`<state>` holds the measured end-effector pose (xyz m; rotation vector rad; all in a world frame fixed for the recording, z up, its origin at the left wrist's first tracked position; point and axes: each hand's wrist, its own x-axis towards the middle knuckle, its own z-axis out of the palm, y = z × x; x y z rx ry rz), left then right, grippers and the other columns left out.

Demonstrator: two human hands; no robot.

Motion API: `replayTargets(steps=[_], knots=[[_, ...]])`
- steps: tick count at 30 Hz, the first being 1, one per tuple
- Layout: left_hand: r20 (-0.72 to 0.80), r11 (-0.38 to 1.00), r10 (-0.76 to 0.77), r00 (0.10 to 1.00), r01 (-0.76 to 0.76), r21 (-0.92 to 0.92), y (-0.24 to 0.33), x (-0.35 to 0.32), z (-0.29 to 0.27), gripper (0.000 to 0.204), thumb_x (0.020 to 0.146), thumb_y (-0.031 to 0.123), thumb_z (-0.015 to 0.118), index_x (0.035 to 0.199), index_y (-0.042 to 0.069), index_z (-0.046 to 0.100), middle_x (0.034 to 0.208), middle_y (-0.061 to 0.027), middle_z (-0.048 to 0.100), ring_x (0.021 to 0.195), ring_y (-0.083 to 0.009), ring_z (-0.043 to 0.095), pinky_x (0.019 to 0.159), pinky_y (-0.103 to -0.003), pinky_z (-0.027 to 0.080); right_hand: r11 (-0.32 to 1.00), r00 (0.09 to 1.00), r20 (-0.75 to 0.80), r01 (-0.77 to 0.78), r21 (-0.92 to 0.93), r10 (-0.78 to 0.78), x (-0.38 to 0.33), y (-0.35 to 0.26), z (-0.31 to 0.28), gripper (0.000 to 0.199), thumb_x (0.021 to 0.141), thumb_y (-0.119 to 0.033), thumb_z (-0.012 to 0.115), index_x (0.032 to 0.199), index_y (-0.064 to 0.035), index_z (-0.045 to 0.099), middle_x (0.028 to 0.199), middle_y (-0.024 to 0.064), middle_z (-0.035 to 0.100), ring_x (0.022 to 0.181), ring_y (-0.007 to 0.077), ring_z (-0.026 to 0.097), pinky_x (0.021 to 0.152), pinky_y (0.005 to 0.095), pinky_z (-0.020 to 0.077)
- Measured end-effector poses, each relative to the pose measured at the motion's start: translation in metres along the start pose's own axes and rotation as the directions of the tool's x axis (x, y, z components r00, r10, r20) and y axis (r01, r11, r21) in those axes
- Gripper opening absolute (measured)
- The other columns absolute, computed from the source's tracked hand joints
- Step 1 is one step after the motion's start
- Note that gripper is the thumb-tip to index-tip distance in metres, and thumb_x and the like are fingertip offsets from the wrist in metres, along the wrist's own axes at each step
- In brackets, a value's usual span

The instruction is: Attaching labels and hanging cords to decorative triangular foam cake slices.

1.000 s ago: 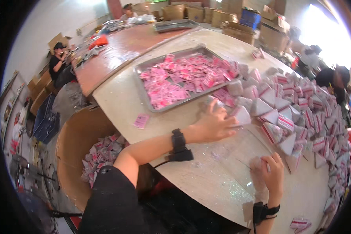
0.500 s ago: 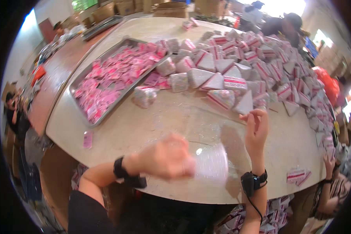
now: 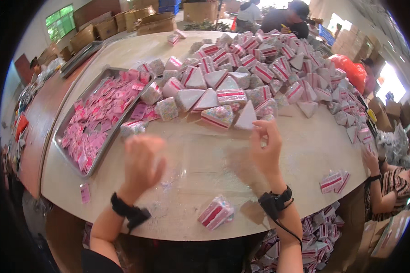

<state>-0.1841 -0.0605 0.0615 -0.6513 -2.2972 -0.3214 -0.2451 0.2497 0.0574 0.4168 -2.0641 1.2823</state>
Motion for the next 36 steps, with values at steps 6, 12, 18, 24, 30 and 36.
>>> replayTargets(steps=[6, 12, 18, 24, 30, 36], knots=[[0.069, 0.850, -0.430, 0.900, 0.378, 0.368, -0.042, -0.002, 0.006, 0.044, 0.082, 0.015, 0.066, 0.121, 0.006, 0.048, 0.127, -0.0184, 0.044, 0.109, -0.0376, 0.048, 0.089, -0.047, 0.041, 1.000, 0.999, -0.032, -0.015, 0.016, 0.016, 0.001, 0.003, 0.003, 0.014, 0.083, 0.005, 0.061, 0.096, -0.0011, 0.063, 0.079, 0.0063, 0.057, 0.068, 0.0128, 0.058, 0.063, 0.0255, 0.0460], [-0.149, 0.965, -0.258, 0.954, 0.262, 0.004, -0.019, 0.007, 0.007, 0.049, 0.071, 0.005, 0.077, 0.113, 0.015, 0.055, 0.121, -0.0106, 0.046, 0.113, -0.0335, 0.051, 0.083, -0.044, 0.051, 0.967, 0.988, 0.067, -0.148, 0.205, 0.137, -0.001, 0.000, -0.006, 0.010, 0.091, 0.002, 0.056, 0.101, 0.0018, 0.057, 0.085, 0.0058, 0.059, 0.076, 0.0139, 0.062, 0.073, 0.0262, 0.0499], [-0.272, 0.854, 0.520, 0.810, -0.497, 0.154, 0.010, 0.006, -0.002, 0.028, 0.072, 0.011, 0.078, 0.095, 0.019, 0.063, 0.120, -0.0020, 0.048, 0.111, -0.0259, 0.052, 0.090, -0.043, 0.051, 0.411, 0.894, 0.414, -0.446, 0.795, 0.169, -0.009, -0.054, -0.005, 0.009, 0.094, 0.002, 0.052, 0.103, 0.0015, 0.052, 0.094, 0.0096, 0.061, 0.089, 0.0201, 0.066, 0.078, 0.0340, 0.0552], [-0.204, 0.998, 0.031, 0.978, -0.042, -0.052, 0.009, 0.010, 0.003, 0.038, 0.070, 0.015, 0.077, 0.105, 0.015, 0.060, 0.110, -0.0067, 0.050, 0.106, -0.0273, 0.052, 0.083, -0.041, 0.047, 0.599, 0.853, 0.515, -0.459, 0.656, 0.090, -0.017, -0.057, 0.001, 0.009, 0.094, -0.002, 0.056, 0.103, 0.0012, 0.053, 0.093, 0.0091, 0.061, 0.086, 0.0184, 0.065, 0.077, 0.0316, 0.0543], [-0.120, 0.797, -0.455, 0.882, 0.464, 0.388, -0.037, 0.000, 0.002, 0.025, 0.078, 0.018, 0.069, 0.096, 0.007, 0.055, 0.095, -0.0100, 0.049, 0.093, -0.0291, 0.049, 0.077, -0.043, 0.039, 0.641, 0.836, 0.506, -0.510, 0.573, 0.213, -0.011, -0.043, -0.002, 0.010, 0.093, -0.002, 0.058, 0.102, 0.0008, 0.055, 0.091, 0.0064, 0.060, 0.075, 0.0133, 0.061, 0.076, 0.0282, 0.0512], [0.267, 0.906, -0.378, 0.887, 0.295, 0.304, -0.067, 0.030, 0.001, 0.022, 0.078, 0.003, 0.062, 0.098, 0.007, 0.056, 0.095, -0.0112, 0.056, 0.099, -0.0303, 0.055, 0.080, -0.044, 0.045, 0.671, 0.832, 0.497, -0.517, 0.532, 0.247, -0.007, -0.039, -0.002, 0.011, 0.092, -0.003, 0.058, 0.103, 0.0005, 0.056, 0.091, 0.0053, 0.060, 0.075, 0.0110, 0.059, 0.071, 0.0263, 0.0494]])
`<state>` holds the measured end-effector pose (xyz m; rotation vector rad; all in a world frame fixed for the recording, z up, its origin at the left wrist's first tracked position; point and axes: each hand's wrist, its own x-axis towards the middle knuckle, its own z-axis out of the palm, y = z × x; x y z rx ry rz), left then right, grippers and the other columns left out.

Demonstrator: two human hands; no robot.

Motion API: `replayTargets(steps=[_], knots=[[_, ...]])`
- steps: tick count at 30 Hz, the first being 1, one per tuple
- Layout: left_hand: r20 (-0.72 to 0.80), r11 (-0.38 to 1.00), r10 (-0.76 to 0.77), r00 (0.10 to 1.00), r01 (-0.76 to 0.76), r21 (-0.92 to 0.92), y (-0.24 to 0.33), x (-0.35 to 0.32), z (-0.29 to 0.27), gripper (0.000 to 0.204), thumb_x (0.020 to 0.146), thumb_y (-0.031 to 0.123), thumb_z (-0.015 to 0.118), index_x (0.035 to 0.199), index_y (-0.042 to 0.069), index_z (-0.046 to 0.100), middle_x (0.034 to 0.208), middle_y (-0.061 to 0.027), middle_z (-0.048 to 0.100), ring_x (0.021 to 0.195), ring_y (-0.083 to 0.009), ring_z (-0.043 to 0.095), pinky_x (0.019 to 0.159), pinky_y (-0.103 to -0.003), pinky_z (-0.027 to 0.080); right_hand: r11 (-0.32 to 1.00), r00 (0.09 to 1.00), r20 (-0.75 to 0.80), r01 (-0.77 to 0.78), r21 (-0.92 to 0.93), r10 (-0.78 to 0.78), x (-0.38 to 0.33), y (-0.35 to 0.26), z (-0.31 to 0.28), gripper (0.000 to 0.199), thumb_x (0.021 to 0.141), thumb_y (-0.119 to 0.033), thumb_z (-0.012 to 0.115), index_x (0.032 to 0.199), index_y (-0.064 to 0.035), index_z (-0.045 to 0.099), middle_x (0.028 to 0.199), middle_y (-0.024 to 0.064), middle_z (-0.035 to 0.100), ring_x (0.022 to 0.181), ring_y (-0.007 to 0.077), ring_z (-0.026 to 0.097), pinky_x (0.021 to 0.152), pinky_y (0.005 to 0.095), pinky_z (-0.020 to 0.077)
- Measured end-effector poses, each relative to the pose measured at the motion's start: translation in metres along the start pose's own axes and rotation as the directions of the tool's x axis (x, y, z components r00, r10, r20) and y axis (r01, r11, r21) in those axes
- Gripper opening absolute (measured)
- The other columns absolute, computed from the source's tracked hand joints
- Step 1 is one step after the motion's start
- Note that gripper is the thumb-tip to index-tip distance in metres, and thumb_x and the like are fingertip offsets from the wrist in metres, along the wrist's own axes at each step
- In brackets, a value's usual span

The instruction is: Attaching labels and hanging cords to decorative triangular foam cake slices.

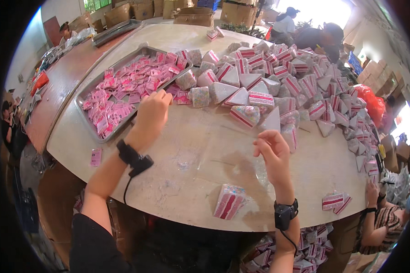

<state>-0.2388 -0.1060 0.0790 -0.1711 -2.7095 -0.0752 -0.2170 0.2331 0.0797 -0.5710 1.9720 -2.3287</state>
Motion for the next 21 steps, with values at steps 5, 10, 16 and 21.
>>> replayTargets(steps=[5, 10, 16, 21], knots=[[0.078, 0.934, 0.256, 0.964, -0.267, 0.236, -0.030, 0.062, 0.014, 0.025, 0.074, 0.009, 0.068, 0.097, 0.005, 0.058, 0.096, -0.0116, 0.059, 0.099, -0.0314, 0.056, 0.082, -0.043, 0.049, 0.999, 0.999, 0.009, 0.046, 0.006, -0.046, 0.003, 0.010, -0.001, 0.012, 0.092, -0.004, 0.059, 0.103, 0.0013, 0.056, 0.092, 0.0056, 0.061, 0.076, 0.0105, 0.059, 0.065, 0.0241, 0.0487], [0.231, 0.906, 0.327, 0.916, -0.373, 0.198, 0.004, 0.118, 0.080, 0.023, 0.080, 0.018, 0.067, 0.098, 0.006, 0.062, 0.099, -0.0112, 0.065, 0.104, -0.0321, 0.055, 0.087, -0.049, 0.045, 0.993, 0.999, -0.050, -0.020, -0.119, 0.014, 0.000, 0.022, -0.032, 0.014, 0.090, -0.007, 0.062, 0.102, -0.0005, 0.057, 0.088, 0.0025, 0.061, 0.075, 0.0072, 0.059, 0.062, 0.0226, 0.0501], [0.368, 0.844, 0.263, 0.892, -0.398, 0.360, -0.064, 0.088, 0.049, 0.022, 0.084, 0.020, 0.062, 0.101, 0.008, 0.064, 0.104, -0.0111, 0.064, 0.107, -0.0308, 0.056, 0.092, -0.056, 0.039, 1.000, 0.991, 0.130, 0.021, 0.004, -0.021, 0.013, 0.029, 0.012, 0.014, 0.090, -0.009, 0.062, 0.099, -0.0003, 0.057, 0.085, 0.0029, 0.061, 0.071, 0.0072, 0.057, 0.061, 0.0230, 0.0498], [0.414, 0.966, 0.175, 0.893, -0.238, 0.105, 0.006, 0.082, 0.041, 0.037, 0.085, 0.015, 0.057, 0.117, -0.002, 0.048, 0.109, -0.0258, 0.059, 0.101, -0.0443, 0.058, 0.093, -0.055, 0.044, 0.998, 0.997, 0.058, 0.049, -0.039, -0.047, 0.006, 0.031, -0.006, 0.014, 0.089, -0.009, 0.063, 0.098, -0.0005, 0.057, 0.083, 0.0029, 0.060, 0.068, 0.0072, 0.056, 0.059, 0.0230, 0.0487]])
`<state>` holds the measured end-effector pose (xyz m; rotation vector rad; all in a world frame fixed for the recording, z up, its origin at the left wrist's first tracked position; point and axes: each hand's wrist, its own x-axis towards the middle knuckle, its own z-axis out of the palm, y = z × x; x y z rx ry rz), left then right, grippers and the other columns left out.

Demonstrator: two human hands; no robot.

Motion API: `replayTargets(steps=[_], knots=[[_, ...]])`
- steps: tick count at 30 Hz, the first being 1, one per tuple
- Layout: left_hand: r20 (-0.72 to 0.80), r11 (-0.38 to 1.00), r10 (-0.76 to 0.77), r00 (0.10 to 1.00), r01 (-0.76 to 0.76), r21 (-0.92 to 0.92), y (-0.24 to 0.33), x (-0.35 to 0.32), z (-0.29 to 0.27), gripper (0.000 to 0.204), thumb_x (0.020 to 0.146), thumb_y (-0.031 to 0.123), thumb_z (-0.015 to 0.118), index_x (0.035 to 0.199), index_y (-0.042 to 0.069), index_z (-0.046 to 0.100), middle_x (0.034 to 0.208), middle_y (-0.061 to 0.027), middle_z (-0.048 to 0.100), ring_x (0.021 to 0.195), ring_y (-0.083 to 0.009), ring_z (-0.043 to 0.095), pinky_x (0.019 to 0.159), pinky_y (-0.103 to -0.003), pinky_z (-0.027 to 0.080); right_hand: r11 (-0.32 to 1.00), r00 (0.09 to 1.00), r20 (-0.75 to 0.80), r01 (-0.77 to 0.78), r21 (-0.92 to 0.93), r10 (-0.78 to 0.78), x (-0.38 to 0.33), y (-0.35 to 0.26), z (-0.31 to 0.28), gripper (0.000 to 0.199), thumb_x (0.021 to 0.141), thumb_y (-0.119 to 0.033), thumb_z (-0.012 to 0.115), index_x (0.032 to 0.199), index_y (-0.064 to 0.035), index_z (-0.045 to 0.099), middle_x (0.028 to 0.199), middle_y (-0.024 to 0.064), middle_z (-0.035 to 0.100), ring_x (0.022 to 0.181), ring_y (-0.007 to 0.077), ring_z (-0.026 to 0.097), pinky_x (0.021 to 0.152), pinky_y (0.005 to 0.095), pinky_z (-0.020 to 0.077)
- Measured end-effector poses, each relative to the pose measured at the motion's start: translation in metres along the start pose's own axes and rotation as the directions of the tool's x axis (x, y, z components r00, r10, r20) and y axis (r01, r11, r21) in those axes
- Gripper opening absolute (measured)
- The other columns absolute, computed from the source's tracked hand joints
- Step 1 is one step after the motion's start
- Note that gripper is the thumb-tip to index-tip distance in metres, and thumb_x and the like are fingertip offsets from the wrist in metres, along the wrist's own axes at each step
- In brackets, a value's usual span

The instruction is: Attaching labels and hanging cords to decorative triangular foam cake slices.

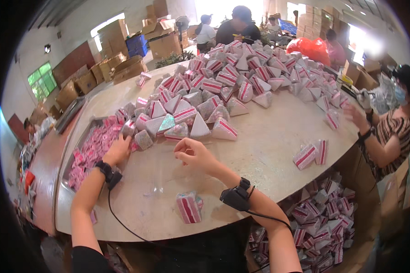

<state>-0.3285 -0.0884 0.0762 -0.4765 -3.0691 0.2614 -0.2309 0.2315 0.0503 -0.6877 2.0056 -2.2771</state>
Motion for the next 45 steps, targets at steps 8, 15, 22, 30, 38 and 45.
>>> replayTargets(steps=[8, 15, 22, 30, 38, 45], knots=[[-0.032, 0.966, 0.103, 0.994, -0.108, -0.236, -0.048, -0.030, 0.003, 0.076, 0.071, 0.012, 0.072, 0.134, -0.002, 0.033, 0.107, -0.0314, 0.056, 0.103, -0.0479, 0.054, 0.091, -0.050, 0.045, 0.999, 0.997, 0.061, 0.039, -0.008, -0.038, 0.007, 0.001, 0.016, 0.015, 0.087, -0.009, 0.061, 0.098, 0.0002, 0.058, 0.077, 0.0011, 0.055, 0.067, 0.0080, 0.053, 0.057, 0.0245, 0.0480], [-0.127, 0.948, -0.033, 0.991, -0.010, -0.319, -0.034, -0.025, -0.007, 0.070, 0.069, 0.017, 0.075, 0.129, -0.001, 0.043, 0.111, -0.0243, 0.057, 0.106, -0.0416, 0.053, 0.092, -0.048, 0.042, 0.998, 0.997, 0.064, 0.044, -0.051, -0.041, 0.011, 0.015, 0.009, 0.026, 0.092, -0.012, 0.058, 0.116, -0.0012, 0.056, 0.088, 0.0012, 0.059, 0.074, 0.0056, 0.054, 0.057, 0.0232, 0.0476], [-0.383, 0.933, -0.014, 0.924, -0.125, -0.337, 0.031, -0.046, -0.054, 0.065, 0.073, 0.012, 0.071, 0.131, 0.002, 0.043, 0.099, -0.0156, 0.057, 0.093, -0.0301, 0.056, 0.085, -0.038, 0.046, 0.991, 0.987, -0.146, 0.089, 0.102, -0.073, 0.010, 0.000, 0.006, 0.025, 0.096, -0.018, 0.058, 0.115, -0.0022, 0.059, 0.092, -0.0005, 0.064, 0.073, 0.0038, 0.053, 0.055, 0.0203, 0.0425], [-0.499, 0.343, -0.089, 0.862, -0.444, -0.828, 0.075, -0.038, -0.041, 0.026, 0.089, 0.005, 0.057, 0.113, 0.003, 0.049, 0.083, -0.0043, 0.052, 0.075, -0.0132, 0.056, 0.071, -0.029, 0.047, 0.971, 0.987, -0.160, 0.027, 0.237, 0.012, 0.017, 0.010, -0.008, 0.018, 0.095, -0.017, 0.060, 0.104, -0.0016, 0.060, 0.083, 0.0004, 0.062, 0.061, 0.0038, 0.052, 0.053, 0.0205, 0.0418], [-0.317, 0.679, 0.463, 0.828, -0.561, -0.473, 0.122, -0.076, -0.053, 0.030, 0.084, 0.017, 0.067, 0.110, 0.005, 0.058, 0.102, -0.0114, 0.060, 0.097, -0.0274, 0.058, 0.084, -0.038, 0.044, 0.950, 0.988, 0.010, 0.151, -0.274, -0.155, 0.005, 0.030, -0.007, 0.010, 0.085, -0.011, 0.065, 0.092, -0.0032, 0.063, 0.081, 0.0093, 0.062, 0.077, 0.0216, 0.062, 0.071, 0.0351, 0.0504], [-0.335, 0.694, 0.424, 0.841, -0.540, -0.477, 0.125, -0.069, -0.009, 0.023, 0.077, 0.016, 0.068, 0.097, 0.006, 0.062, 0.094, -0.0117, 0.058, 0.092, -0.0313, 0.055, 0.083, -0.041, 0.041, 0.770, 0.920, 0.389, 0.287, -0.570, -0.054, -0.002, 0.011, 0.000, 0.014, 0.084, -0.012, 0.061, 0.097, -0.0068, 0.065, 0.090, 0.0150, 0.060, 0.093, 0.0345, 0.056, 0.085, 0.0416, 0.0451]])
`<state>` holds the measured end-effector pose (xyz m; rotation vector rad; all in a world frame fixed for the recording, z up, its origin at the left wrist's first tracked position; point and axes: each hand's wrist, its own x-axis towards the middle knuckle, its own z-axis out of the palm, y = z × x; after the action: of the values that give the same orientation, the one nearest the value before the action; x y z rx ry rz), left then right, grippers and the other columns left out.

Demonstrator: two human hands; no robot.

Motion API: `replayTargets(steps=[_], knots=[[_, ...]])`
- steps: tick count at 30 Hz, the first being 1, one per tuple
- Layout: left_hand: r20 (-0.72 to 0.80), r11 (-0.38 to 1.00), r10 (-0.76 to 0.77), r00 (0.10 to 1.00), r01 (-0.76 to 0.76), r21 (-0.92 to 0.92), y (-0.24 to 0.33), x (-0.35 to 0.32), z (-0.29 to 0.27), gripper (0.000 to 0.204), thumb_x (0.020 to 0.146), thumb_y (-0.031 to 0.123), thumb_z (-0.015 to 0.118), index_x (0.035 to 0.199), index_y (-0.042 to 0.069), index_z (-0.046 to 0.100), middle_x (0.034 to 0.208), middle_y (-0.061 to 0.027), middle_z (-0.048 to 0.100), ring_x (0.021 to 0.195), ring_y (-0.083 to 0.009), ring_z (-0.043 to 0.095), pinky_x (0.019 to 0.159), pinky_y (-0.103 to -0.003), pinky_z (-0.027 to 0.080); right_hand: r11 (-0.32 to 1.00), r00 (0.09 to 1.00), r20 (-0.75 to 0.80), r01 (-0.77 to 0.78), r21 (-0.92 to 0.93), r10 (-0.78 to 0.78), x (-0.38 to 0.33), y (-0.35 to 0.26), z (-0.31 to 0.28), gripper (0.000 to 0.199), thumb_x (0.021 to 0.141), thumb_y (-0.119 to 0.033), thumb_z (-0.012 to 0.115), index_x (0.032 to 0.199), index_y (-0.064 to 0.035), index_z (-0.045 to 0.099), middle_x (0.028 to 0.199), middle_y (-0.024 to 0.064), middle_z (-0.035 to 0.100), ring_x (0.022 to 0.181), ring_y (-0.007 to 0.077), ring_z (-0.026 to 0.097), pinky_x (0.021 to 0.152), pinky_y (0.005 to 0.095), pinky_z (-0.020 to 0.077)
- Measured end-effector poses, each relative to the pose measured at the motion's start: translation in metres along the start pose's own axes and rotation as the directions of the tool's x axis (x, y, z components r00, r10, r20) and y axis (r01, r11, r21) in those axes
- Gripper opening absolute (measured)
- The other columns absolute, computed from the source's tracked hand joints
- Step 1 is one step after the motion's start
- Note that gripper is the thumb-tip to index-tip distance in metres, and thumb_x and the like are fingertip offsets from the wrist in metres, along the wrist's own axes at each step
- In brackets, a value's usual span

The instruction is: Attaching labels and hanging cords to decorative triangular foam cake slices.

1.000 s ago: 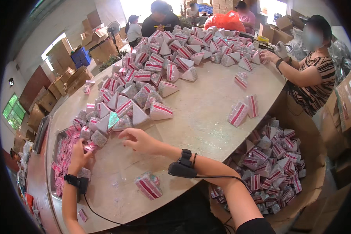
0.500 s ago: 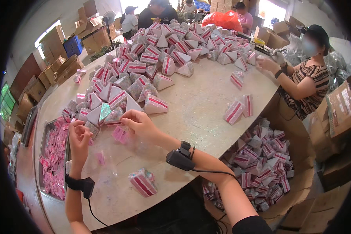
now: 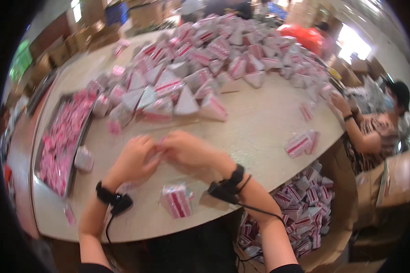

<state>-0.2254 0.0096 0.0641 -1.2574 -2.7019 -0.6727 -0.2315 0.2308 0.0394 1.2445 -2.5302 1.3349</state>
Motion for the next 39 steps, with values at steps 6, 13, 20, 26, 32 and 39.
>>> replayTargets(steps=[6, 13, 20, 26, 32, 39], knots=[[-0.077, 0.943, 0.052, 0.996, -0.075, -0.325, -0.002, 0.001, 0.016, 0.006, 0.078, 0.010, 0.063, 0.084, 0.009, 0.064, 0.077, -0.0041, 0.061, 0.081, -0.0246, 0.056, 0.077, -0.037, 0.039, 0.993, 0.917, -0.387, -0.116, -0.020, 0.099, 0.009, 0.005, -0.019, 0.010, 0.086, -0.008, 0.063, 0.092, -0.0005, 0.061, 0.089, 0.0131, 0.062, 0.081, 0.0286, 0.061, 0.068, 0.0362, 0.0485], [-0.139, 0.943, 0.016, 0.990, -0.061, -0.326, -0.005, -0.001, 0.022, 0.007, 0.079, 0.008, 0.061, 0.085, 0.009, 0.065, 0.076, -0.0026, 0.062, 0.080, -0.0236, 0.057, 0.078, -0.037, 0.040, 0.973, 0.955, -0.192, -0.230, -0.007, 0.224, -0.005, 0.007, -0.046, 0.008, 0.086, -0.006, 0.062, 0.093, -0.0016, 0.064, 0.084, 0.0103, 0.058, 0.076, 0.0253, 0.059, 0.066, 0.0335, 0.0470], [-0.319, 0.968, -0.033, 0.947, -0.049, -0.247, -0.006, -0.002, 0.027, 0.014, 0.079, 0.010, 0.061, 0.092, 0.008, 0.067, 0.105, -0.0085, 0.061, 0.103, -0.0269, 0.054, 0.092, -0.041, 0.041, 0.921, 0.977, -0.150, -0.194, -0.337, 0.151, -0.007, -0.008, -0.031, 0.012, 0.087, -0.003, 0.058, 0.099, -0.0017, 0.063, 0.091, 0.0138, 0.054, 0.079, 0.0347, 0.059, 0.071, 0.0406, 0.0478], [-0.223, 0.980, 0.034, 0.974, -0.076, -0.186, -0.009, -0.004, 0.029, 0.019, 0.079, 0.010, 0.062, 0.094, 0.012, 0.072, 0.114, -0.0039, 0.064, 0.106, -0.0255, 0.055, 0.095, -0.040, 0.041, 0.914, 0.982, -0.125, -0.175, -0.366, 0.138, -0.005, -0.013, -0.011, 0.021, 0.082, 0.003, 0.056, 0.101, -0.0004, 0.062, 0.094, 0.0151, 0.054, 0.083, 0.0358, 0.058, 0.075, 0.0414, 0.0493], [-0.206, 0.979, 0.007, 0.978, -0.049, -0.198, -0.009, -0.006, 0.031, 0.022, 0.079, 0.009, 0.060, 0.096, 0.012, 0.074, 0.113, -0.0018, 0.066, 0.103, -0.0243, 0.057, 0.094, -0.040, 0.041, 0.918, 0.980, -0.149, -0.176, -0.354, 0.131, -0.006, -0.015, -0.009, 0.025, 0.076, 0.006, 0.055, 0.098, 0.0010, 0.065, 0.094, 0.0146, 0.054, 0.089, 0.0330, 0.058, 0.079, 0.0398, 0.0493], [-0.244, 0.983, 0.050, 0.968, -0.090, -0.157, -0.012, 0.000, 0.030, 0.020, 0.079, 0.009, 0.060, 0.095, 0.010, 0.073, 0.110, -0.0041, 0.067, 0.101, -0.0243, 0.058, 0.091, -0.038, 0.043, 0.890, 0.984, -0.127, -0.169, -0.424, 0.126, -0.005, -0.014, -0.011, 0.029, 0.075, 0.007, 0.056, 0.101, 0.0002, 0.064, 0.096, 0.0142, 0.056, 0.096, 0.0322, 0.057, 0.081, 0.0408, 0.0487]])
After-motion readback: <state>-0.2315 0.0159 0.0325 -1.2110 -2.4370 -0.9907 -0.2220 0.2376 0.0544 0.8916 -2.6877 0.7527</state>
